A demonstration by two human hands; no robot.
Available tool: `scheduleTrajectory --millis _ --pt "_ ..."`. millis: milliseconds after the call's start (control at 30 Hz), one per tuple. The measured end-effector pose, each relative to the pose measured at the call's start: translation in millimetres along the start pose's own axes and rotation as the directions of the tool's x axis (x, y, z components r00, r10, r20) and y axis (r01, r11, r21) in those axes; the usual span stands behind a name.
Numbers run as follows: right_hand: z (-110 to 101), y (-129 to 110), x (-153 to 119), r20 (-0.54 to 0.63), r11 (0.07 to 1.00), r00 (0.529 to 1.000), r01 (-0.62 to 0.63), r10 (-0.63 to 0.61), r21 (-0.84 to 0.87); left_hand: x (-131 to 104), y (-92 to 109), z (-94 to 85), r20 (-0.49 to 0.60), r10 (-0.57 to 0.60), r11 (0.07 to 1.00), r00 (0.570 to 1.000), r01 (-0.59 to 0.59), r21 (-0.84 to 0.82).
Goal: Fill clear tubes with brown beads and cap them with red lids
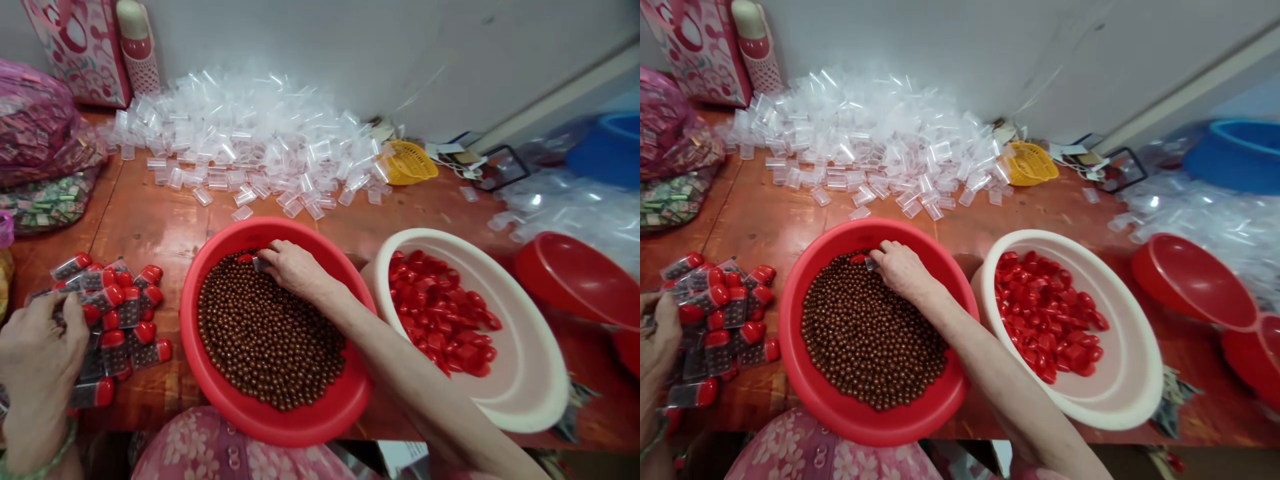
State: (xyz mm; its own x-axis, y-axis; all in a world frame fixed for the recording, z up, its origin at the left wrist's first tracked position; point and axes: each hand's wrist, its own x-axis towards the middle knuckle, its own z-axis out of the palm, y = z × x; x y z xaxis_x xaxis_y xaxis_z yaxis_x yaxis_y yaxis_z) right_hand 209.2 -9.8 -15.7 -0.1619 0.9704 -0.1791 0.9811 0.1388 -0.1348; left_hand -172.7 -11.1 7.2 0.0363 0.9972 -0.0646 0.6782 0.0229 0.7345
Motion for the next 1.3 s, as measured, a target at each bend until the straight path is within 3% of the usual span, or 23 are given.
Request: scheduleTrajectory --millis 67,100,200,267,300,367,467,567,800,933,1033,1133,1233,1300 --pt "2 -3 1 0.006 1.000 1.000 -0.006 0.006 0.001 5 1 3.3 -0.269 0.146 0.934 0.952 -0.043 0.354" --pt "2 -4 -1 0.007 1.000 1.000 -0.016 0.016 0.004 6 4 6.9 -0.314 0.228 0.885 0.922 -0.062 0.461" --pt "3 -4 -8 0.011 0.999 0.999 -0.038 0.038 0.019 4 24 25.5 -0.231 0.349 0.870 0.908 -0.222 0.440" --pt "3 -5 -13 0.018 0.994 0.998 -0.056 0.054 0.091 1 45 43.6 -0.187 0.443 0.869 0.877 -0.369 0.329" --pt "3 -7 -15 0.025 0.988 0.998 -0.068 0.065 0.139 -1 56 53.7 -0.225 0.511 0.853 0.829 -0.458 0.250" --pt "7 -11 -16 0.020 0.957 0.995 -0.096 0.094 0.275 -5 76 74.4 -0.131 0.590 0.807 0.797 -0.582 0.097" --pt "19 -22 -13 -0.065 0.855 0.990 -0.074 0.125 0.514 -8 95 100.7 0.010 0.676 0.736 0.737 -0.673 -0.072" --pt "34 -36 -8 -0.094 0.732 0.980 -0.065 0.174 0.678 -9 98 114.4 0.125 0.705 0.706 0.698 -0.707 -0.036" --pt "50 -53 -21 0.128 0.621 0.979 -0.200 0.159 0.758 -5 90 113.5 0.196 0.689 0.716 0.698 -0.697 -0.034" --pt "49 -50 -27 0.364 0.498 0.928 -0.354 0.082 0.792 -3 92 111.7 0.290 0.677 0.710 0.677 -0.704 -0.014" --pt "46 -48 -24 0.547 0.384 0.836 -0.491 -0.045 0.782 0 96 108.6 0.431 0.654 0.674 0.622 -0.737 0.041" --pt "45 -47 -19 0.646 0.267 0.749 -0.598 -0.149 0.756 1 100 103.3 0.592 0.598 0.618 0.540 -0.781 0.087" --pt "47 -47 -19 0.676 0.143 0.715 -0.660 -0.181 0.737 0 103 97.5 0.694 0.576 0.571 0.431 -0.820 0.035" --pt "47 -47 -21 0.683 0.076 0.706 -0.682 -0.187 0.727 -2 105 95.4 0.724 0.569 0.567 0.390 -0.824 -0.003"
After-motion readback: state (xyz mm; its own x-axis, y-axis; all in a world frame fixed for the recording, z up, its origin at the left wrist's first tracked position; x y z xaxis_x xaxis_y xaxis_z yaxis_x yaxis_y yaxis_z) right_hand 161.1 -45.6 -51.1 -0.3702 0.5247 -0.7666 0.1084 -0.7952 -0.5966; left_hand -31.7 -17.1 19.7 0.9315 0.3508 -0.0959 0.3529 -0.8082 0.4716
